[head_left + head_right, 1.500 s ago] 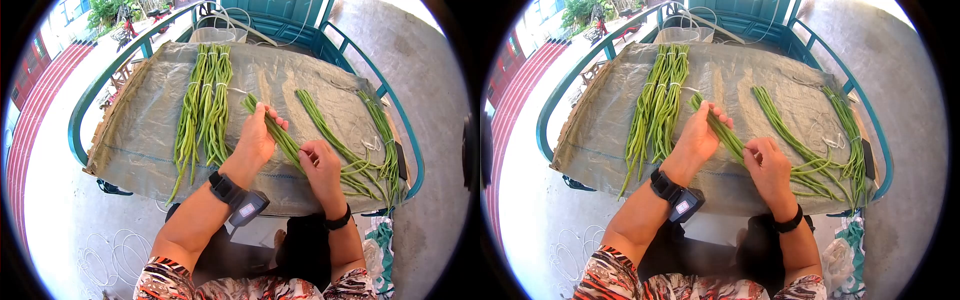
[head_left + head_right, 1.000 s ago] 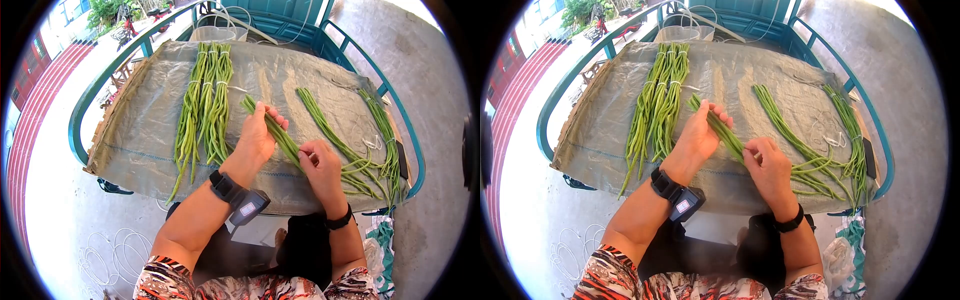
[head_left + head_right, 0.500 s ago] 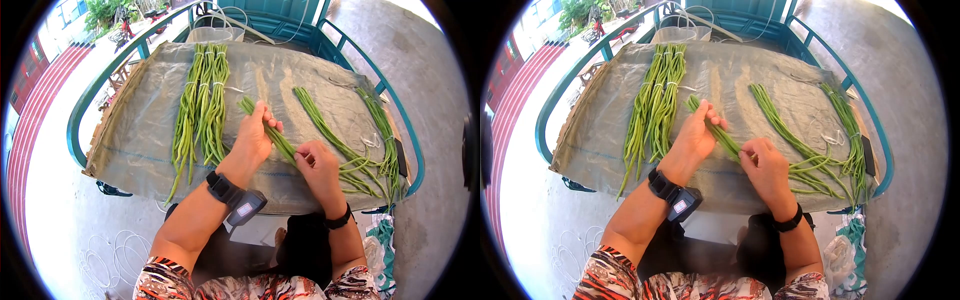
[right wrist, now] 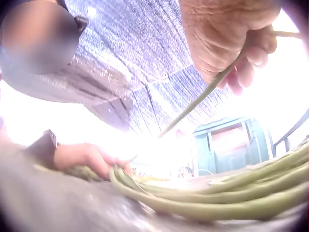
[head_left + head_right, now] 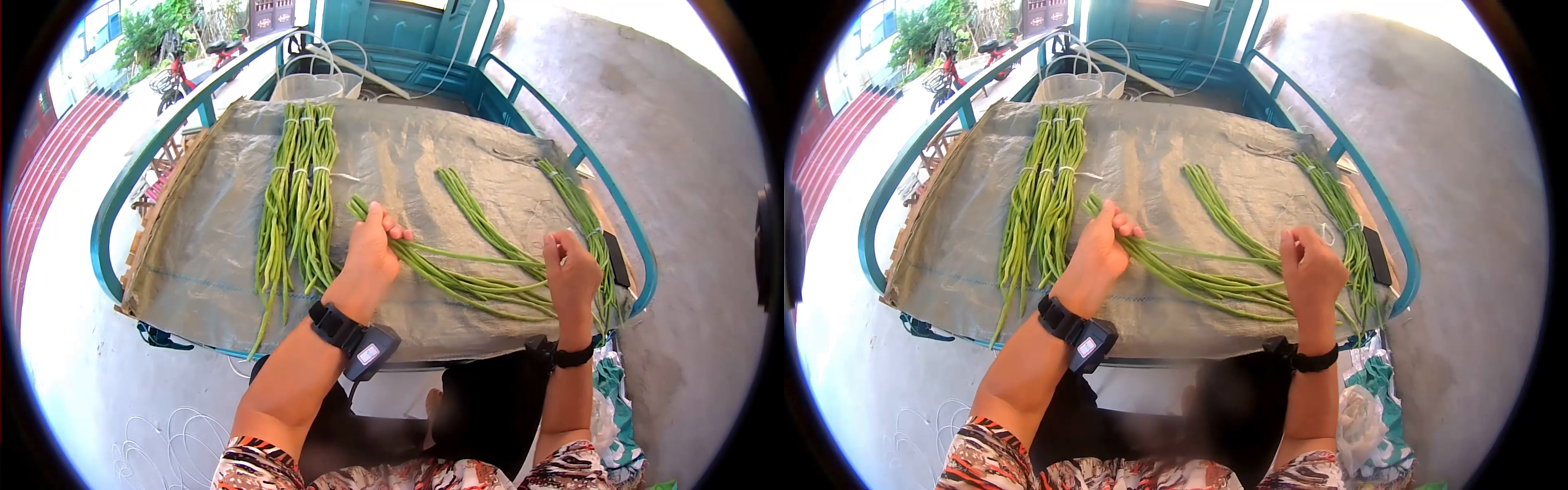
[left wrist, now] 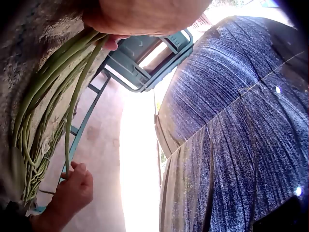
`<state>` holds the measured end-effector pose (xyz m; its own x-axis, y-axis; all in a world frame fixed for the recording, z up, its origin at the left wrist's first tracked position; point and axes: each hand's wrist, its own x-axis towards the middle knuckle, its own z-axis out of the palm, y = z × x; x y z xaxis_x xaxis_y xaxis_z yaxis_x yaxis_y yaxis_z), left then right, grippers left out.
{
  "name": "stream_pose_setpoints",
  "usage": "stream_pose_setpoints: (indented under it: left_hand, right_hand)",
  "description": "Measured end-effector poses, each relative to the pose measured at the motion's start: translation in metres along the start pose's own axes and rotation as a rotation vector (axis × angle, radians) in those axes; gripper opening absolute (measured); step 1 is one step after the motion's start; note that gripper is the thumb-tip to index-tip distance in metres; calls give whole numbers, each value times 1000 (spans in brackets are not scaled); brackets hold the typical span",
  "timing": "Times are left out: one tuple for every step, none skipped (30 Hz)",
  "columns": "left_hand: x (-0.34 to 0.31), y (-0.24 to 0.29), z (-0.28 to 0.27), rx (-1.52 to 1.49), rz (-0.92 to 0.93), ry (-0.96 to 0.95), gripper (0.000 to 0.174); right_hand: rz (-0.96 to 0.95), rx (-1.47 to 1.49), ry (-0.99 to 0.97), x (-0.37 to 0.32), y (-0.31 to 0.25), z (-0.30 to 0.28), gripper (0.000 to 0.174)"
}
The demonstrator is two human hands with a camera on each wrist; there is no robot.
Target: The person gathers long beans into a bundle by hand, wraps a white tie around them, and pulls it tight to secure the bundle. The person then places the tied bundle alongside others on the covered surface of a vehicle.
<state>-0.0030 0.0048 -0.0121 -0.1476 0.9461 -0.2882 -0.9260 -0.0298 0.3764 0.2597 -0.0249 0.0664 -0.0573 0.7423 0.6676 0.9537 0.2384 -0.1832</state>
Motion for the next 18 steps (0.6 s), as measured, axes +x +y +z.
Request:
stream_pose_setpoints:
  left_hand:
    - [-1,0,2,0,-14,35,22]
    - [-2,1,3,17,-11,52,22]
    - [-3,2,4,36,-9,69,23]
    - [-4,3,5,56,-6,86,23]
    - [-5,4,7,45,-21,83,23]
    - [-6,7,9,37,-38,80,23]
    - [-7,7,9,30,-56,75,23]
    - [-6,7,8,46,-50,57,22]
    - [-4,6,5,61,-45,35,22]
    - [-2,5,4,76,-40,11,22]
    - [0,4,2,50,-38,3,20]
    - [1,3,0,51,-43,-1,20]
    - [3,3,-2,51,-46,-2,19]
    - [5,3,-4,48,-46,-1,18]
    - [5,3,-3,56,-44,17,16]
    - [6,3,-2,66,-39,2,15]
    - [5,3,-3,76,-35,-12,15]
    - [4,2,-2,82,-34,-23,15]
  right_hand:
    - [31,-79,-58,2,5,-1,15]
    - [-25,-103,-69,3,16,2,14]
    - [-79,-127,-82,4,24,7,13]
    - [-132,-151,-95,5,30,9,12]
    - [-132,-149,-116,7,34,13,9]
    - [-159,-118,-133,11,30,17,10]
    - [-184,-88,-150,15,28,25,10]
    - [-206,-58,-165,19,26,33,10]
    - [-194,-50,-232,24,22,43,13]
    - [-183,-42,-296,28,19,54,15]
    - [-190,-47,-332,32,17,67,19]
    - [-197,-50,-369,35,17,81,22]
    - [-174,-19,-378,38,16,93,22]
    - [-155,13,-387,41,15,105,23]
    - [-137,47,-397,44,12,112,24]
    - [-94,66,-430,47,12,117,24]
    - [-51,86,-463,48,11,121,24]
    - [-9,102,-501,50,11,123,25]
